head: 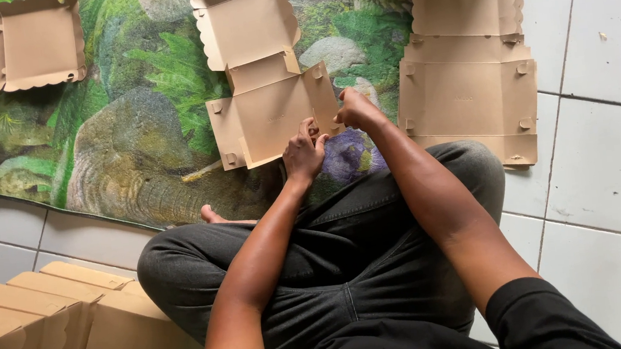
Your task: Folding flat cardboard templates into finished boxes by hand.
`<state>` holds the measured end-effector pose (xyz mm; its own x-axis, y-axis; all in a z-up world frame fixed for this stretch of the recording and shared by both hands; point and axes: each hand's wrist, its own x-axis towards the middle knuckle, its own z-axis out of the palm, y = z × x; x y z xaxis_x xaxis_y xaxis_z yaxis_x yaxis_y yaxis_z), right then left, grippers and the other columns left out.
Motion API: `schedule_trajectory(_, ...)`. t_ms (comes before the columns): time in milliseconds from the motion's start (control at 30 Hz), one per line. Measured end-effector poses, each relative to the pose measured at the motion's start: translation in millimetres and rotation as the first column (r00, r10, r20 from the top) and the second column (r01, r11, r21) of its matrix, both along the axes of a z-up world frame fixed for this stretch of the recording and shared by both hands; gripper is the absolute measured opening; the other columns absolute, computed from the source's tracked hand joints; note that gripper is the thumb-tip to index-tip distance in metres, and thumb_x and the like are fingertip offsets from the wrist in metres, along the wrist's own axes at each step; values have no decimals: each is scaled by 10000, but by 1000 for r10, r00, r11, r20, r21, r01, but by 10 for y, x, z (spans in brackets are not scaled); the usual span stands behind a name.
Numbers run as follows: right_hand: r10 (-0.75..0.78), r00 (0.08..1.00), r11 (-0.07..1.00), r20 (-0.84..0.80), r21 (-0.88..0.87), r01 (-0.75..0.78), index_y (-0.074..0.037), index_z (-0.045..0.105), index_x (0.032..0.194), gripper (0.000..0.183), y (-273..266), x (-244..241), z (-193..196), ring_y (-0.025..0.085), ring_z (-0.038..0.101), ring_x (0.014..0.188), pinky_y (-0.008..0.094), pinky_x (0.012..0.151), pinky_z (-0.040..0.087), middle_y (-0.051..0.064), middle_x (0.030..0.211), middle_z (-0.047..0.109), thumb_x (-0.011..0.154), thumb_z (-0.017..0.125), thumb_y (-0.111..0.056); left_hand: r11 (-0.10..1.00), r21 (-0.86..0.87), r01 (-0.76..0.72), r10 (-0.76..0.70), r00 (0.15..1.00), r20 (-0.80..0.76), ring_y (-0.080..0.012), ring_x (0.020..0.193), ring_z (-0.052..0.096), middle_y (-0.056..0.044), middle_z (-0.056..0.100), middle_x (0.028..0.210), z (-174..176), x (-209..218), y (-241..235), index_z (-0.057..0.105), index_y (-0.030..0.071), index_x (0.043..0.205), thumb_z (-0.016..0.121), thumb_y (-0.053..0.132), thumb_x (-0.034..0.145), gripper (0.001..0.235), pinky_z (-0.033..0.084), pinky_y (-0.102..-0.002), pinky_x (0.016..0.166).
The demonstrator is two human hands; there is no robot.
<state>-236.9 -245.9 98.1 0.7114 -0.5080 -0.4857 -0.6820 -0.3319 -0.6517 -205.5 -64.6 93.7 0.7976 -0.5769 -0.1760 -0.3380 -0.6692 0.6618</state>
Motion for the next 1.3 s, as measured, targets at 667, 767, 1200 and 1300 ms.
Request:
schedule_trajectory(667, -142, 981, 930, 133, 358, 86, 16, 461, 1292, 607, 136, 95, -230, 247, 703, 683, 354, 570, 606, 189, 862, 670, 750, 733, 46, 996, -82, 33, -27, 996, 81, -312, 951, 704, 1, 717, 1033, 19, 35, 26, 547, 280, 1243, 660, 267, 911, 351, 571, -545, 830)
schedule_trajectory(767, -169, 976, 922, 137, 373, 107, 40, 485, 1249, 556, 201, 78, -81, 198, 659, 619, 315, 527, 585, 153, 798, 643, 749, 729, 46, 995, -95, 24, -16, 997, 82, -312, 929, 707, -5, 711, 1021, 13, 56, 21, 539, 264, 1251, 673, 256, 901, 375, 575, -546, 820)
schedule_trajectory(1200, -208, 968, 901, 143, 412, 133, 58, 536, 1165, 524, 260, 75, -22, 130, 598, 542, 270, 482, 552, 74, 678, 585, 711, 794, 20, 995, -89, 35, -28, 997, 78, -286, 921, 715, -7, 709, 994, 22, 66, 15, 573, 238, 1260, 688, 214, 888, 390, 584, -528, 810)
schedule_trajectory(1300, -197, 968, 913, 154, 387, 125, 55, 541, 1161, 533, 254, 56, -30, 132, 589, 546, 277, 482, 537, 89, 684, 589, 705, 814, 8, 996, -82, 35, -29, 997, 72, -276, 924, 716, 3, 712, 996, -9, 72, 12, 576, 247, 1260, 691, 222, 884, 393, 583, -525, 815)
